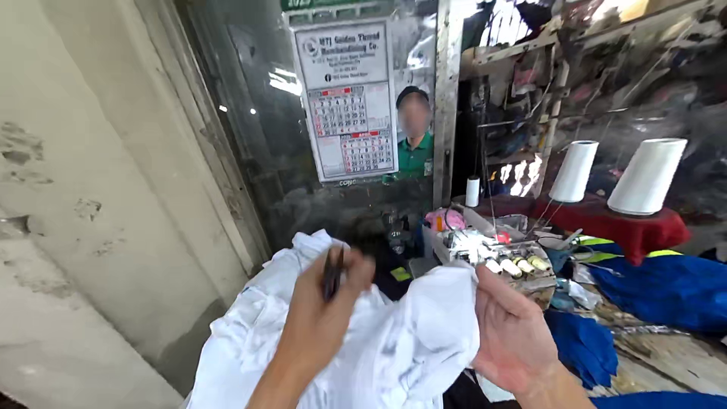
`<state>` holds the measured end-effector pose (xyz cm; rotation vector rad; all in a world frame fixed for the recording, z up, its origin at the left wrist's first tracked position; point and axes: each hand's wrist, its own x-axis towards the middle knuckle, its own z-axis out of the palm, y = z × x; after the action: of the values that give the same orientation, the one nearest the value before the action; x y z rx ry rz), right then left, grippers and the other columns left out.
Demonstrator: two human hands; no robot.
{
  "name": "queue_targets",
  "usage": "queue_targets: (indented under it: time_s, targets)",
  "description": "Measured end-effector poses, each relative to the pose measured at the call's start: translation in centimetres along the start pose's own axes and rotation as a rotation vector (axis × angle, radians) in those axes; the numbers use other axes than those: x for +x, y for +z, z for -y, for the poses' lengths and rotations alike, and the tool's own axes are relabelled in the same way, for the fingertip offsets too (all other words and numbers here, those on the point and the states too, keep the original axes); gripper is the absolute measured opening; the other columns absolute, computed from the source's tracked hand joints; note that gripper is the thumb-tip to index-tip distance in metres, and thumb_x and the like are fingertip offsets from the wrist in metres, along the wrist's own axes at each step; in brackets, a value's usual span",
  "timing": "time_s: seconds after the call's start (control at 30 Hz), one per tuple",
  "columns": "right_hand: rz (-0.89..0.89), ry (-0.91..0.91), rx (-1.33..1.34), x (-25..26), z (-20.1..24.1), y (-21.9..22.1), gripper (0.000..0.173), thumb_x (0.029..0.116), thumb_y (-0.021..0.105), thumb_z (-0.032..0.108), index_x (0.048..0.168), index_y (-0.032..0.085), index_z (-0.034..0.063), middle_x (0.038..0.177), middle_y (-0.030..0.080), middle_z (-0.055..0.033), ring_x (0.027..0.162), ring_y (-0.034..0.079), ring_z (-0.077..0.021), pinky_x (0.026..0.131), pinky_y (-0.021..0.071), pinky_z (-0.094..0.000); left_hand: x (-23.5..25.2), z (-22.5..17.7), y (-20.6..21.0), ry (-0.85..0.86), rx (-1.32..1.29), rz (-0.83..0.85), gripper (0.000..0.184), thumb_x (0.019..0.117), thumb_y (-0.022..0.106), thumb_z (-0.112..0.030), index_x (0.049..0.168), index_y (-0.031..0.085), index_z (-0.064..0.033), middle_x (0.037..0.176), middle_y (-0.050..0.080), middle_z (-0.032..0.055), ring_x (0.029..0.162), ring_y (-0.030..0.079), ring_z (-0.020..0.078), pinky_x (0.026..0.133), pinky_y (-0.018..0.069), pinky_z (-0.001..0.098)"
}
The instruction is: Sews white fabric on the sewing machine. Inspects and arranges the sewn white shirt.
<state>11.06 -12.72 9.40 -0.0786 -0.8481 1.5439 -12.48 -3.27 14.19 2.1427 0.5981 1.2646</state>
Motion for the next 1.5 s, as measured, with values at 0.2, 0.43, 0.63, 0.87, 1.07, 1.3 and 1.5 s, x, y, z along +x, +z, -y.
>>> queue_targets:
  time_s: [0.2,0.43,0.63,0.87,1.07,1.3,1.5]
  targets:
    - [0.059,-0.097,-0.049,-0.1,1.3,-0.7,0.050,0.1016,0.053,0.048,0.133,0.062,0.0100,0.124,0.067,-0.0161,0.116,0.066,-0.0261,0.099,0.0550,-0.0507,-6.0,5.0,1.4,-0.043,0.175,0.200,0.019,0.0965,0.071,-0.031,0.105,0.074,-0.0141,0.095,0.072,-0.0019,0.069,0.065,0.0070,0.060,0.0584,0.0285]
    - [-0.329,-0.203,-0.340,-1.6,0.8,-3.1,0.049,0.1041,0.054,0.029,0.151,0.042,0.0203,0.122,0.068,-0.0170,0.107,0.070,-0.0282,0.090,0.0607,-0.0493,-3.1,-0.1,-7.2,-0.002,0.069,-0.332,0.014,0.1017,0.061,-0.027,0.109,0.066,-0.0164,0.076,0.061,-0.0041,0.049,0.047,0.0061,0.042,0.0410,0.0207]
    - [-0.266,-0.223,-0.333,-2.1,-1.4,-4.6,0.051,0.1075,0.048,0.018,0.157,0.033,0.0184,0.131,0.062,-0.0198,0.114,0.068,-0.0297,0.097,0.0580,-0.0497,-4.6,0.9,-7.6,0.010,0.174,-0.260,0.014,0.1013,0.062,-0.024,0.109,0.068,-0.0133,0.082,0.065,-0.0040,0.061,0.058,0.0059,0.050,0.0484,0.0197]
    - [-0.334,-0.268,-0.452,-2.3,-2.0,-4.7,0.056,0.1065,0.049,0.013,0.159,0.031,0.0167,0.134,0.062,-0.0176,0.113,0.069,-0.0278,0.095,0.0598,-0.0463,-6.5,1.6,-9.4,-0.050,0.250,-0.181,0.023,0.0918,0.075,-0.028,0.110,0.070,-0.0140,0.088,0.069,-0.0038,0.063,0.058,0.0053,0.053,0.0480,0.0198]
    - [-0.425,-0.220,-0.558,-2.0,-2.1,-4.8,0.046,0.1070,0.050,0.017,0.153,0.045,0.0200,0.127,0.066,-0.0167,0.106,0.071,-0.0269,0.089,0.0622,-0.0452,-5.9,1.9,-9.4,-0.043,0.400,-0.254,0.024,0.0912,0.073,-0.042,0.106,0.071,-0.0230,0.078,0.066,-0.0089,0.055,0.055,0.0032,0.047,0.0449,0.0191]
    - [-0.494,-0.230,-0.680,-0.9,-0.8,-4.3,0.045,0.1076,0.049,0.023,0.153,0.045,0.0259,0.126,0.067,-0.0119,0.105,0.071,-0.0239,0.085,0.0634,-0.0442,-1.7,1.6,-8.4,-0.034,0.574,-0.287,0.013,0.0969,0.071,-0.033,0.101,0.071,-0.0201,0.077,0.066,-0.0077,0.056,0.056,0.0051,0.047,0.0470,0.0249]
    - [-0.481,-0.157,-0.358,-6.6,-1.9,-2.1,0.057,0.1035,0.035,0.064,0.114,0.074,0.0231,0.108,0.077,-0.0016,0.101,0.073,-0.0123,0.086,0.0626,-0.0390,-6.5,-3.8,-7.1,0.072,0.132,-0.080,0.020,0.0930,0.075,-0.031,0.110,0.068,-0.0228,0.091,0.069,-0.0116,0.071,0.063,0.0000,0.060,0.0537,0.0171]
